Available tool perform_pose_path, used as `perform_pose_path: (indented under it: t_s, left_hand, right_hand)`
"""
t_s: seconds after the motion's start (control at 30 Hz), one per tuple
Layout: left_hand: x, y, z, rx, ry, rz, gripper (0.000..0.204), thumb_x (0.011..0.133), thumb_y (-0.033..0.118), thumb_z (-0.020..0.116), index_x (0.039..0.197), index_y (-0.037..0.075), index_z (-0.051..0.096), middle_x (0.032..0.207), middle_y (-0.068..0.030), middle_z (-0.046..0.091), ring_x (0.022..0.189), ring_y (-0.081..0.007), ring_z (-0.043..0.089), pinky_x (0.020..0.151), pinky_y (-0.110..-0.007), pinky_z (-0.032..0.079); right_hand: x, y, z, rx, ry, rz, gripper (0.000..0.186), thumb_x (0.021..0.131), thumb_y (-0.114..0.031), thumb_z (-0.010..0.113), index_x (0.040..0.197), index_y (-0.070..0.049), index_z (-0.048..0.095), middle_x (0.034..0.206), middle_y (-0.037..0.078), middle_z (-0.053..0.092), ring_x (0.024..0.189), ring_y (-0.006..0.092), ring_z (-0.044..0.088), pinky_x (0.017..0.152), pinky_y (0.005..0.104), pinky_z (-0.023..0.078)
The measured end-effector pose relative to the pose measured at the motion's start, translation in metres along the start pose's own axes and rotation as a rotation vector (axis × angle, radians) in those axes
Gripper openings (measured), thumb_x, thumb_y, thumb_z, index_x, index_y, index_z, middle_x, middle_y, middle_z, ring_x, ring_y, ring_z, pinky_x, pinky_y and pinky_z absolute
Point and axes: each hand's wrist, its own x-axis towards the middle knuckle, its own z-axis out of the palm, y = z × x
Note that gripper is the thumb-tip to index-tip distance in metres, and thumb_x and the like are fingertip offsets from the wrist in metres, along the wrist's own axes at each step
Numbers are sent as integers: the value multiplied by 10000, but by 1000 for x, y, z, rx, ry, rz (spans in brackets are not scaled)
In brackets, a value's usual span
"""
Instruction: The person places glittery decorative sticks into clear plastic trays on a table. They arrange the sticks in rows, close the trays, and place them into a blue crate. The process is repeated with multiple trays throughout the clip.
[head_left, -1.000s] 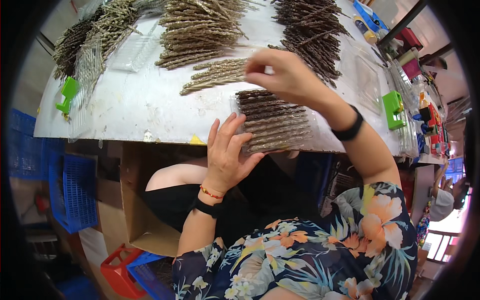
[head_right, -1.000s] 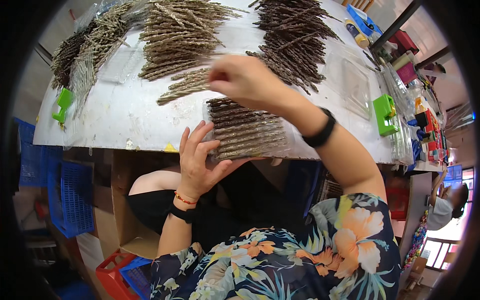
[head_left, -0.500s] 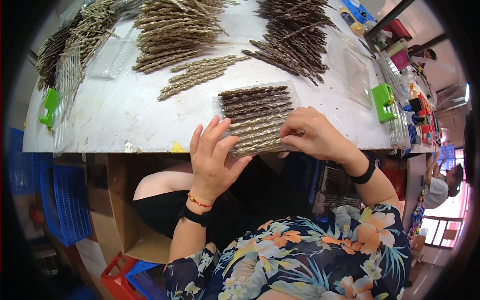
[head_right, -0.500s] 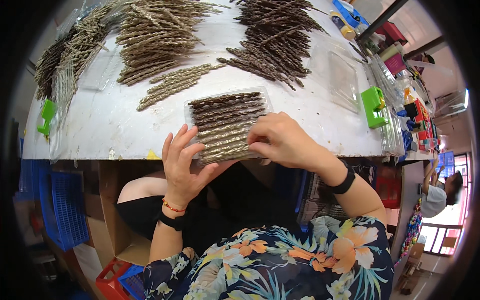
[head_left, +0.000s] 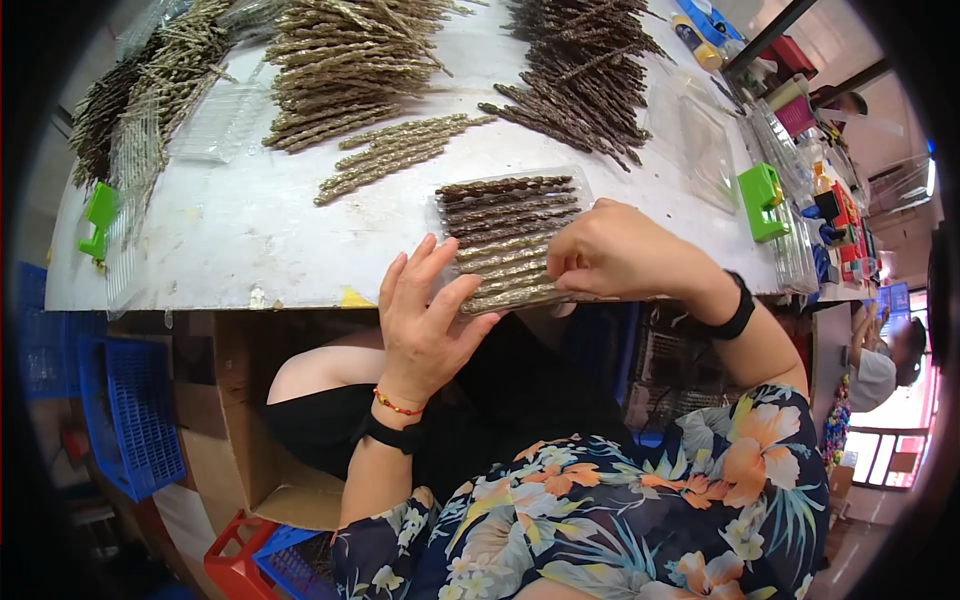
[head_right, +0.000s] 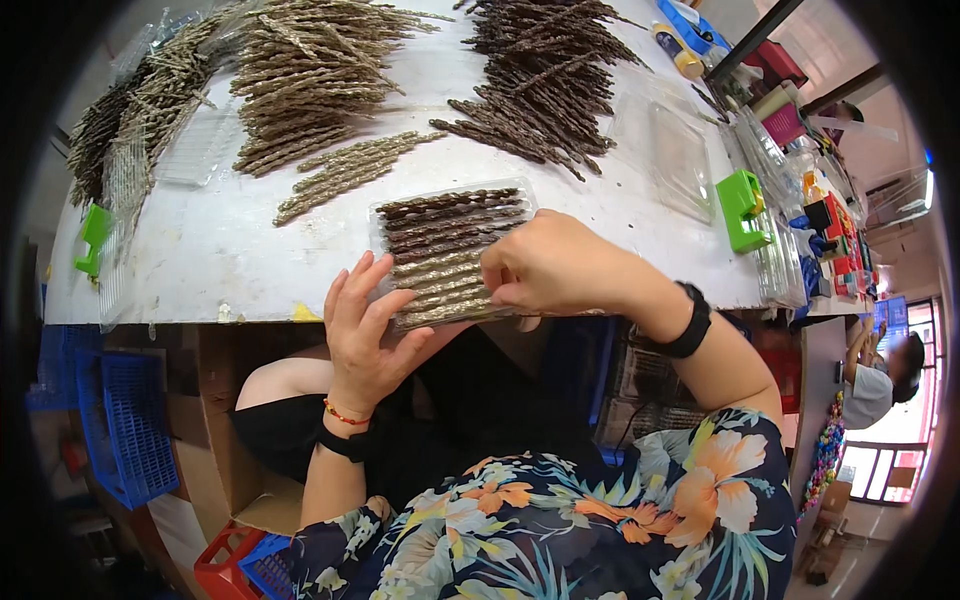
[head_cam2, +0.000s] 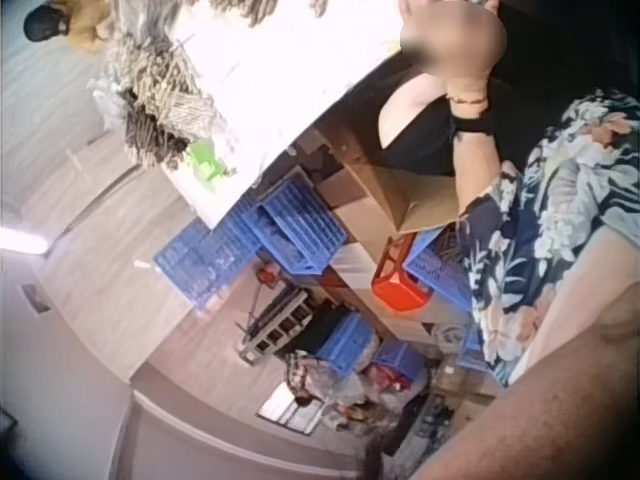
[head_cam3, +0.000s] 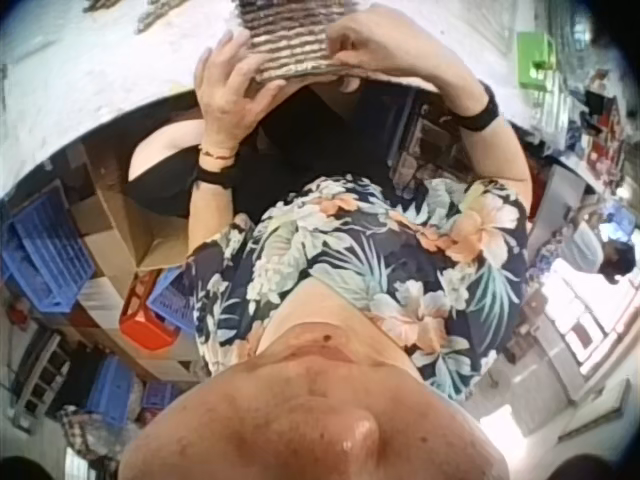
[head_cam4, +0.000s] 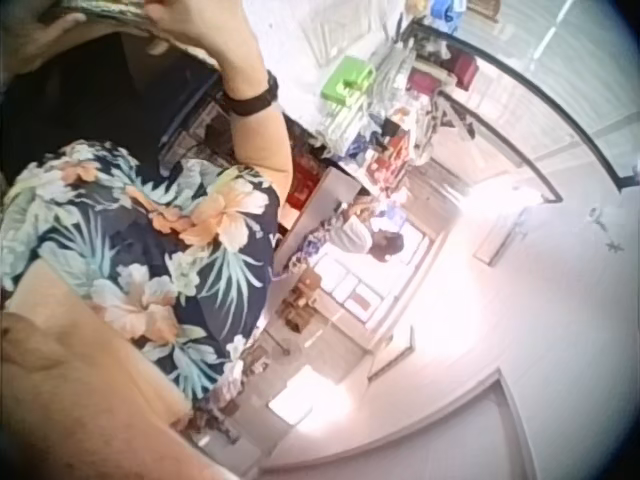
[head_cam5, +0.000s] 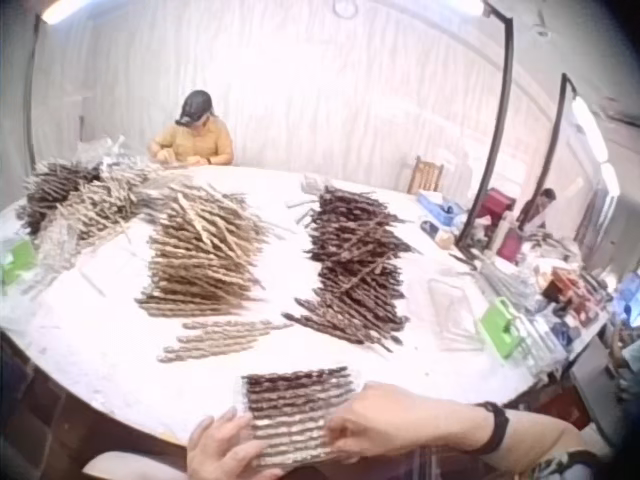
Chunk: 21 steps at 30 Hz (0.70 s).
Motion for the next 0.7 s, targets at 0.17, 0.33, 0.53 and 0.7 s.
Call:
perform_pose_path:
  t_s: [0.17,0.33,0.53,0.7]
  left_hand:
    - [1,-1,1,1,-12,15,436,788,348,850,1120,119,685,1418,-151,612,1371,-359,536,1165,-499,338]
    - [2,-3,1,8,-5,15,447,774,343,853,1116,111,682,1417,-150,613,1368,-355,539,1166,-492,339]
    - [-2,-3,1,29,2,22,443,790,368,842,1112,112,678,1409,-147,617,1357,-354,548,1153,-493,357]
    - [-1,-4,4,44,17,42,442,812,417,818,1105,116,680,1391,-145,630,1336,-354,564,1136,-494,376]
  right_hand:
    - [57,6,-33,110,286,-132,181,896,-193,706,953,-23,735,800,128,719,728,216,690,701,335,535]
    - [156,25,-12,-63,581,-274,193,890,-186,692,1010,-49,757,909,144,729,819,314,706,763,404,561]
    - [174,21,-6,-198,612,-293,160,882,-198,655,922,-68,741,909,138,719,882,343,698,807,453,553]
    - [112,24,-21,-10,543,-171,145,897,-164,697,959,-39,737,875,137,713,803,316,692,741,398,552]
